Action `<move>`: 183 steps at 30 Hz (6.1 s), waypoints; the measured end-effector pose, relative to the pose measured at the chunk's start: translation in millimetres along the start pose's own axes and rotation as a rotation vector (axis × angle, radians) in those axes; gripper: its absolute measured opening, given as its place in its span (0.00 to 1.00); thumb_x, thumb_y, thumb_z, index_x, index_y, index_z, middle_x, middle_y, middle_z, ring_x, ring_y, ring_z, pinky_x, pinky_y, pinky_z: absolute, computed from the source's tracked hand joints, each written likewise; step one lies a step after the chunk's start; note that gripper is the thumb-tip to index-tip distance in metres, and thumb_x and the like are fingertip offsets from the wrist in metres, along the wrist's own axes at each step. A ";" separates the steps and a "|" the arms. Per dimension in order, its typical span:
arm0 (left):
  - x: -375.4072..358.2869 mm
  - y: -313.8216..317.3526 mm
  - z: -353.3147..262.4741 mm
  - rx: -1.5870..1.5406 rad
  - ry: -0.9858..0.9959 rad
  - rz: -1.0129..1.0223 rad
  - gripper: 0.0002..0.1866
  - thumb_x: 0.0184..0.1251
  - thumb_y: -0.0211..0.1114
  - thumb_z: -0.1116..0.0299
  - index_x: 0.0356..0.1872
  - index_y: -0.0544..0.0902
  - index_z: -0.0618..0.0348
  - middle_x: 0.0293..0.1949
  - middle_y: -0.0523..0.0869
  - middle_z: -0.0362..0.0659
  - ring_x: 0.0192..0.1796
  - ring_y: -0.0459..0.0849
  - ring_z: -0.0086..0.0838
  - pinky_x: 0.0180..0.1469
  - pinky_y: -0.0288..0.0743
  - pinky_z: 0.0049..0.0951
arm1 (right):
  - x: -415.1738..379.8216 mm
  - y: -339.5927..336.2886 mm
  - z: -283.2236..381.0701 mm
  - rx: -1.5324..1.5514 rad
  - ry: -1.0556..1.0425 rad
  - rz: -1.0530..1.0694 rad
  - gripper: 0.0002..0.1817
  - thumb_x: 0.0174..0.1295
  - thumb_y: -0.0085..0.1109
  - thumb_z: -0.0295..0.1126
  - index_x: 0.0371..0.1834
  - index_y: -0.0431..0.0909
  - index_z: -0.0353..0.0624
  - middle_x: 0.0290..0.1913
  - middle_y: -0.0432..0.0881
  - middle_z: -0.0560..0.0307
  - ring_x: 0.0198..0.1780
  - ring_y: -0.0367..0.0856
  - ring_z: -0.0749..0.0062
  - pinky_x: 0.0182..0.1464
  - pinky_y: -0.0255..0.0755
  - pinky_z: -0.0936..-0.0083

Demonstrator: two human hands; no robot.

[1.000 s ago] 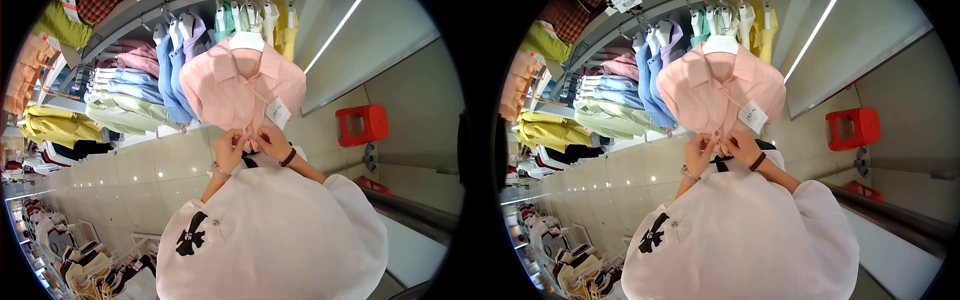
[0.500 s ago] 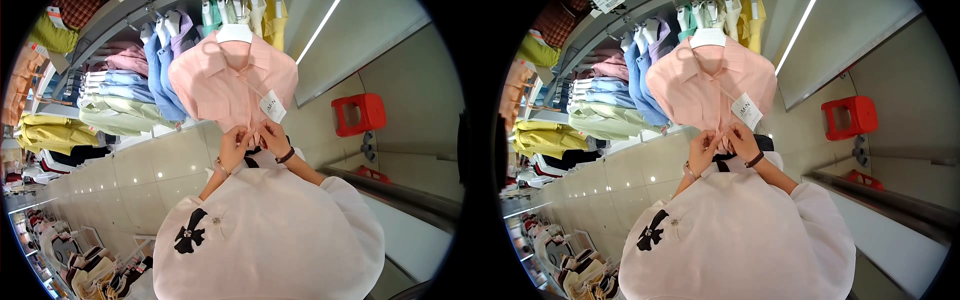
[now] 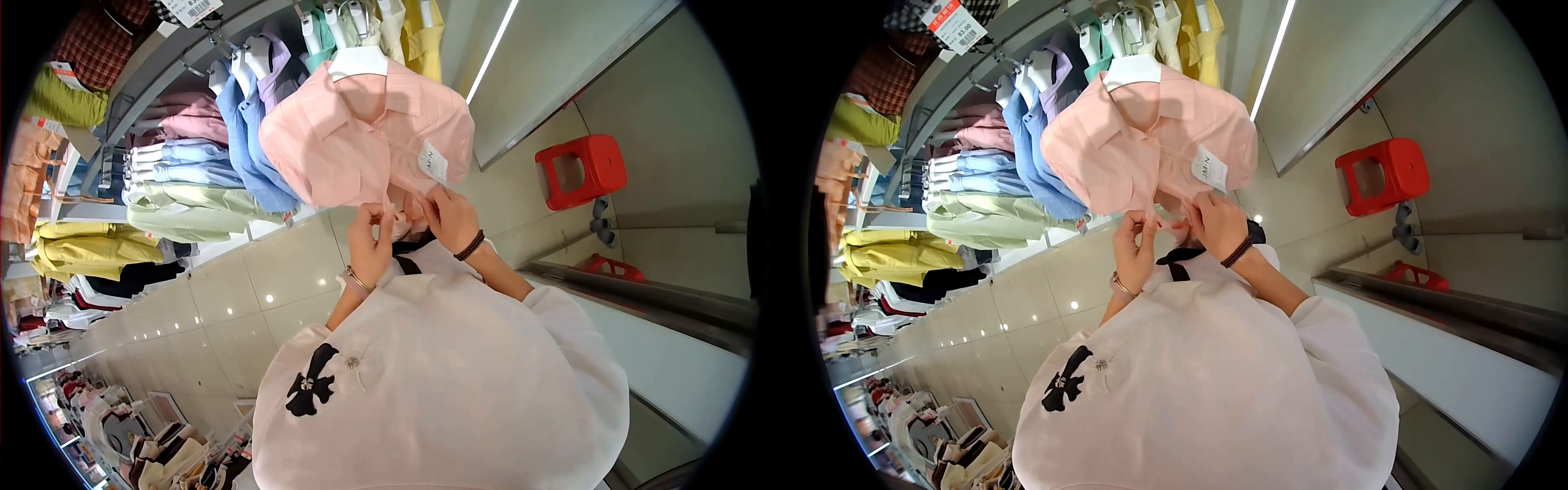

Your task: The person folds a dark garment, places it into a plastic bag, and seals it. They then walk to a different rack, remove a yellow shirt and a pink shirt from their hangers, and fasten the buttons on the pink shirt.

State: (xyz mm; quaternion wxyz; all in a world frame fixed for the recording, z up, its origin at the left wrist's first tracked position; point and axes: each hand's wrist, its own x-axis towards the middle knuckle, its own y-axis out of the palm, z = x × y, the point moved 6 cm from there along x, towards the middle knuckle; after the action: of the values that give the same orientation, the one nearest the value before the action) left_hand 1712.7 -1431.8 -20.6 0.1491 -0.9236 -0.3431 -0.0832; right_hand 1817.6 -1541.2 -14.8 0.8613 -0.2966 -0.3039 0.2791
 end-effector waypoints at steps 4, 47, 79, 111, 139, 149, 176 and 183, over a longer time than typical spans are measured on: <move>1.9 15.9 -11.3 0.088 0.063 0.129 0.05 0.57 0.56 0.75 0.28 0.72 0.67 0.24 0.76 0.47 0.24 0.76 0.31 0.28 0.69 0.24 | -9.5 23.0 -13.6 0.407 0.229 0.162 0.09 0.57 0.50 0.30 0.22 0.68 0.38 0.17 0.73 0.54 0.18 0.73 0.71 0.20 0.65 0.75; -4.0 -4.5 31.5 -0.437 -0.311 0.025 0.04 0.58 0.58 0.74 0.29 0.75 0.66 0.23 0.77 0.33 0.23 0.68 0.09 0.23 0.60 0.09 | 0.2 34.4 18.6 0.748 0.314 0.133 0.11 0.59 0.49 0.30 0.22 0.65 0.35 0.14 0.71 0.60 0.15 0.68 0.83 0.17 0.61 0.85; -7.8 -3.1 24.3 -0.534 -0.342 0.204 0.10 0.54 0.61 0.77 0.37 0.74 0.67 0.32 0.79 0.39 0.33 0.78 0.18 0.36 0.71 0.16 | 0.1 28.1 25.2 0.647 0.324 0.098 0.12 0.56 0.52 0.28 0.19 0.64 0.37 0.13 0.71 0.58 0.15 0.70 0.80 0.17 0.61 0.84; -0.4 -27.0 29.4 -0.452 -0.369 0.043 0.05 0.54 0.60 0.79 0.33 0.76 0.67 0.25 0.80 0.40 0.25 0.75 0.16 0.28 0.68 0.13 | 10.1 38.9 32.6 0.648 0.168 0.316 0.22 0.48 0.61 0.33 0.44 0.65 0.40 0.46 0.64 0.52 0.35 0.69 0.74 0.34 0.68 0.82; 1.5 -33.0 38.7 -0.638 -0.583 0.079 0.08 0.61 0.56 0.67 0.27 0.76 0.60 0.22 0.74 0.32 0.23 0.67 0.12 0.26 0.60 0.12 | -3.8 51.1 41.7 0.631 0.144 0.320 0.12 0.50 0.60 0.29 0.29 0.65 0.38 0.20 0.73 0.57 0.20 0.74 0.77 0.24 0.67 0.83; 5.9 -36.8 43.2 -0.360 -0.383 -0.030 0.09 0.59 0.59 0.68 0.24 0.75 0.62 0.16 0.69 0.29 0.18 0.58 0.09 0.18 0.50 0.12 | -1.0 49.3 47.4 0.601 0.212 0.354 0.08 0.50 0.56 0.24 0.28 0.66 0.38 0.19 0.72 0.57 0.20 0.73 0.72 0.23 0.66 0.80; 5.9 -32.9 16.1 -0.350 -0.236 -0.009 0.06 0.58 0.57 0.74 0.26 0.75 0.67 0.19 0.75 0.33 0.22 0.68 0.11 0.24 0.62 0.13 | 2.1 65.3 45.5 1.013 0.381 0.566 0.14 0.59 0.50 0.40 0.31 0.68 0.38 0.18 0.71 0.63 0.16 0.68 0.84 0.18 0.61 0.87; 3.4 -33.7 25.4 -0.324 -0.273 0.045 0.06 0.59 0.57 0.73 0.27 0.76 0.67 0.20 0.74 0.33 0.23 0.67 0.11 0.24 0.62 0.12 | 2.7 59.3 49.5 0.985 0.322 0.600 0.11 0.61 0.48 0.36 0.34 0.67 0.39 0.20 0.70 0.64 0.19 0.68 0.84 0.20 0.62 0.87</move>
State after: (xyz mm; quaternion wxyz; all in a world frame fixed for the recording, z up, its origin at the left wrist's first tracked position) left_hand 1694.3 -1396.9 -36.3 -0.0473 -0.9456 -0.3216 -0.0082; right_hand 1767.4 -1482.9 -22.5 0.8161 0.0260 0.0925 0.5698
